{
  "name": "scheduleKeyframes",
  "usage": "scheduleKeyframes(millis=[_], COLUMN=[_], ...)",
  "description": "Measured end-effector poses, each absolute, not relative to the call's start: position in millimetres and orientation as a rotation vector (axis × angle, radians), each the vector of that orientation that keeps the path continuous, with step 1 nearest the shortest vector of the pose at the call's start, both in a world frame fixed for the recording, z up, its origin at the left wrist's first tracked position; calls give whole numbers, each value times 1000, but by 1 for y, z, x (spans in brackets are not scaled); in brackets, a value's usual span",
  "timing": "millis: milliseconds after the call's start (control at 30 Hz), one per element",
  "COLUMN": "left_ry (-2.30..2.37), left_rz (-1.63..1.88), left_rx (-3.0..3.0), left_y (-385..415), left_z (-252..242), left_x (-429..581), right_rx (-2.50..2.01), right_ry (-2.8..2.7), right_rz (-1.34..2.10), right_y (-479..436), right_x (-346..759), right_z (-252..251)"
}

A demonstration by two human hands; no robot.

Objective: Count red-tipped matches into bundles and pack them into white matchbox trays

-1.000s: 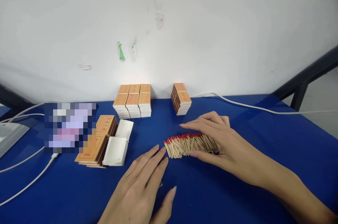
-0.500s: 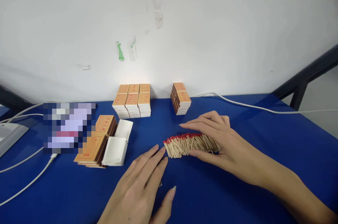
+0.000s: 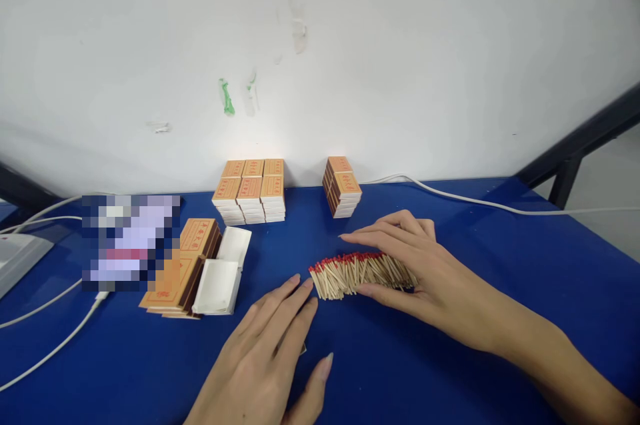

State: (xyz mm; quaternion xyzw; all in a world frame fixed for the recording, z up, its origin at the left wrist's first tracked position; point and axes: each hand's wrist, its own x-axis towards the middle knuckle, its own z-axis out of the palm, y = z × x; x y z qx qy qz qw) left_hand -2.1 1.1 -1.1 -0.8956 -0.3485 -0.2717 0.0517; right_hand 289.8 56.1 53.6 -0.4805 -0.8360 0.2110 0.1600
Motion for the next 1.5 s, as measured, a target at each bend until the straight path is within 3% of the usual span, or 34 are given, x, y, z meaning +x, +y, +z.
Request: scheduleKeyframes(millis=[1000,1500], left_ry=[-1147,-993], left_rz=[-949,-1288], left_rx=[-2721,-2759], left_y=[-9,-15], left_z=[0,5], left_x=[-4,-1], right_rx=[-1332,-1321], right_ry=[-2395,-2423], right_rz=[545,487], right_y=[57,58], right_x=[291,290], right_z=[51,51])
